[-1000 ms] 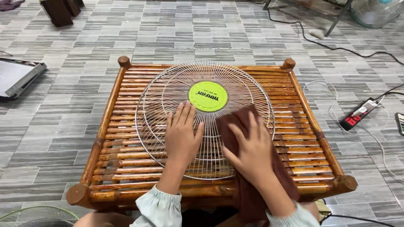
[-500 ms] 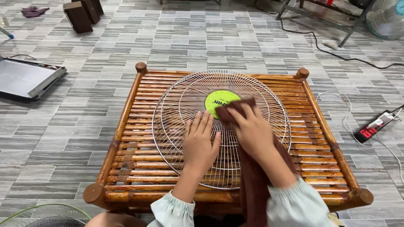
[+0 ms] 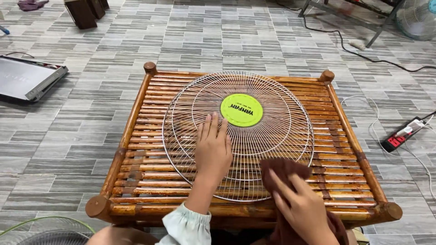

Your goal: Clean a fan grill and a small plastic component using a cloth

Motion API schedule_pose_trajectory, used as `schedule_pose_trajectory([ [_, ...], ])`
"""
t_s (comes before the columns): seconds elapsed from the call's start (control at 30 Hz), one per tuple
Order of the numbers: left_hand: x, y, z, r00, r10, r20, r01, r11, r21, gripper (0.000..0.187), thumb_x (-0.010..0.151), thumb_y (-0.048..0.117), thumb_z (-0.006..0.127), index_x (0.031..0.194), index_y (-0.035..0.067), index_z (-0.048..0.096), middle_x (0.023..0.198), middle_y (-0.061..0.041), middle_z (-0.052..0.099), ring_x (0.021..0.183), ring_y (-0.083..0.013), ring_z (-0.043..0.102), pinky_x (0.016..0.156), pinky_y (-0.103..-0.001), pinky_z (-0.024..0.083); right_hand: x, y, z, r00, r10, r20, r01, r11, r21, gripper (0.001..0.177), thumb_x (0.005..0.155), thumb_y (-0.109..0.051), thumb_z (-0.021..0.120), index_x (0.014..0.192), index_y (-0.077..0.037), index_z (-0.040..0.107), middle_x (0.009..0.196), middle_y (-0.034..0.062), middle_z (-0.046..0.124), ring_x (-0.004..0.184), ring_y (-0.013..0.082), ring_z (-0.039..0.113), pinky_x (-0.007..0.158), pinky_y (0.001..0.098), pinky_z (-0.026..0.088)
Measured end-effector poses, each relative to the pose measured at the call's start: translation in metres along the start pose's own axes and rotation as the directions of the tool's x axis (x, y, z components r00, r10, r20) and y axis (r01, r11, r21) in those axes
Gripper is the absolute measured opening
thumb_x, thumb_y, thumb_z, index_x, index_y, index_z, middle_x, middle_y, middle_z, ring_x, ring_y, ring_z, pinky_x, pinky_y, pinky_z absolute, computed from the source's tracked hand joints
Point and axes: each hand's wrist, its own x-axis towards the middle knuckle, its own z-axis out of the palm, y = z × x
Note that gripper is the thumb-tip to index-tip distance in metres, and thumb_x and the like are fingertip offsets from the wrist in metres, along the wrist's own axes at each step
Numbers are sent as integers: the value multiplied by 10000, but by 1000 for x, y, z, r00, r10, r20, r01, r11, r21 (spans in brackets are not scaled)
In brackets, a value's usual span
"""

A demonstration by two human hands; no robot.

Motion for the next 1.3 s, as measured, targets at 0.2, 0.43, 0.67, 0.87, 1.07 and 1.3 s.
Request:
schedule_pose_trajectory([
  [0.2, 2, -24, 5, 977, 196, -83, -191, 979, 65, 465, 834, 394, 642, 1246, 196, 725, 1335, -136, 643, 1234, -347, 597, 992, -525, 428, 41, -7, -12, 987, 118, 106, -116, 993, -22, 498, 857, -483, 642, 1355, -461, 630, 1045, 91, 636, 659, 366, 712, 575, 481, 611],
  [0.43, -3, -26, 7, 983, 179, -42, -178, 984, 21, 431, 969, 455, 493, 1337, 307, 661, 1396, -61, 583, 1308, -302, 487, 1134, -566, 223, 156, -13, 41, 989, 27, -147, -61, 971, -230, 347, 900, -525, 662, 1159, -316, 763, 900, 48, 584, 674, 247, 702, 518, 359, 552],
  [0.67, 5, -11, -7, 997, 68, 34, -68, 998, 12, 427, 987, 446, 456, 1342, 305, 647, 1566, -126, 421, 1494, -392, 269, 1178, -662, 72, 53, -34, 23, 983, 3, -185, -71, 930, -360, 479, 919, -466, 610, 1357, -284, 677, 992, 79, 585, 729, 203, 662, 535, 290, 534],
  [0.87, 5, -14, 3, 995, 56, 83, -67, 989, 135, 469, 1010, 493, 349, 1445, 387, 491, 1633, -13, 289, 1516, -324, 153, 1215, -597, 29, -35, -48, -23, 996, 87, 1, -86, 991, -103, 518, 831, -293, 748, 1340, -210, 701, 771, 36, 491, 445, 169, 410, 407, 281, 339],
  [1.07, 5, -17, 2, 992, 102, 68, -109, 989, 98, 465, 995, 474, 385, 1424, 373, 532, 1603, -20, 362, 1506, -335, 207, 1207, -619, 47, 60, -53, -28, 989, 82, -125, -98, 987, -130, 448, 877, -299, 749, 1303, -164, 735, 854, 70, 556, 489, 190, 463, 406, 304, 381],
  [1.3, 2, -16, 0, 991, 135, 23, -136, 983, 120, 439, 992, 458, 450, 1402, 356, 569, 1588, -26, 394, 1496, -360, 239, 1210, -621, 88, 169, -48, 25, 988, 95, -123, -110, 987, -121, 282, 880, -298, 714, 1110, -144, 766, 852, 115, 619, 472, 190, 580, 360, 293, 440],
])
